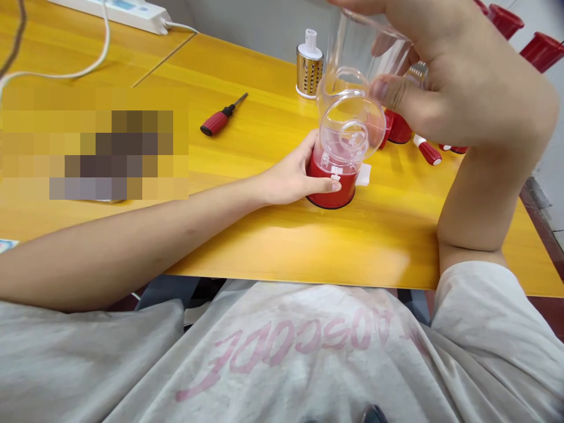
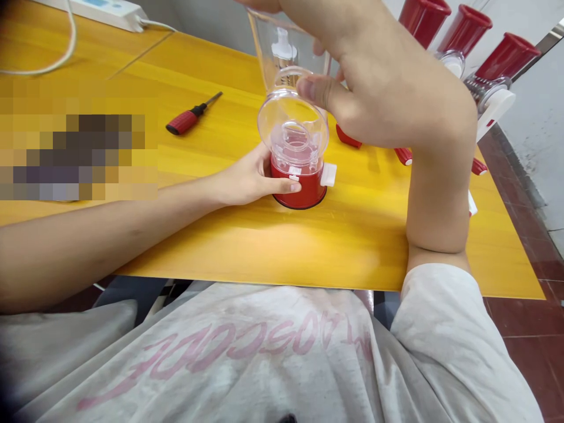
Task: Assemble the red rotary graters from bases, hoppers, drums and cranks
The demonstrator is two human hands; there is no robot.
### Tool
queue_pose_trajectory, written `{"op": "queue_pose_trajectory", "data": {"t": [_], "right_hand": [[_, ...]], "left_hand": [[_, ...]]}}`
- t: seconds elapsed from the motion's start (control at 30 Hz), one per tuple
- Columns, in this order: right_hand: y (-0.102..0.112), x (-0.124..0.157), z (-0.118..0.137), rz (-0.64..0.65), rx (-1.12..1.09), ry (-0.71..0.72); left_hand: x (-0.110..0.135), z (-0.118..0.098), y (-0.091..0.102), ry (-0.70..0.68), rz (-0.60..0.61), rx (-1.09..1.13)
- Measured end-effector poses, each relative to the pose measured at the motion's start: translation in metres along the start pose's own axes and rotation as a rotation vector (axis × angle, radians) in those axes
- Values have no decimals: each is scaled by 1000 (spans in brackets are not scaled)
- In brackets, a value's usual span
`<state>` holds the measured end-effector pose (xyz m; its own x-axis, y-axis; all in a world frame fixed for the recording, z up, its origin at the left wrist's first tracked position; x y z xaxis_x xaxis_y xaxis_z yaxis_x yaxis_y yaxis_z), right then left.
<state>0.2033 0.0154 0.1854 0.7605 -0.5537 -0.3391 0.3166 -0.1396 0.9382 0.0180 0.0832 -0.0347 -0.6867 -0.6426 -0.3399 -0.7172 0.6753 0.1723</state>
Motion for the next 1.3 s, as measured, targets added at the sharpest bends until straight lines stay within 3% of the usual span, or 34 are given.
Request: {"op": "queue_pose_trajectory", "data": {"t": [0.17,0.4,0.8,1.0,1.23,1.3], "right_hand": [[-4,-3,-6,0,23,-98],[-11,-4,15,19,88,-143],[-13,-6,27,39,189,-282],[1,-3,15,10,103,-110],[4,-13,14,-135,-185,-228],[3,-14,14,-147,-178,-237]], "left_hand": [[0,2,0,7,14,-3],[-1,-3,-1,-16,13,-37],[1,3,-2,-11,20,-30],[2,-2,-2,-36,16,-113],[4,-6,-4,-51,-18,-219],[5,-6,-4,-52,-23,-227]]}}
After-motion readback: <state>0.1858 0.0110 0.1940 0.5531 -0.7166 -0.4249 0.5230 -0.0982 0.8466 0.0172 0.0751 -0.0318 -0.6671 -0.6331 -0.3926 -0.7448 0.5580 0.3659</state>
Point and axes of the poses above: each hand's wrist, its own x-axis away from the middle knuckle, its own y-axis out of the back of the hand, z = x × y, the point moved 5 cm from there along -x, towards the middle knuckle, and after that the axes turned 3 degrees about -x, right-handed, at the moved point
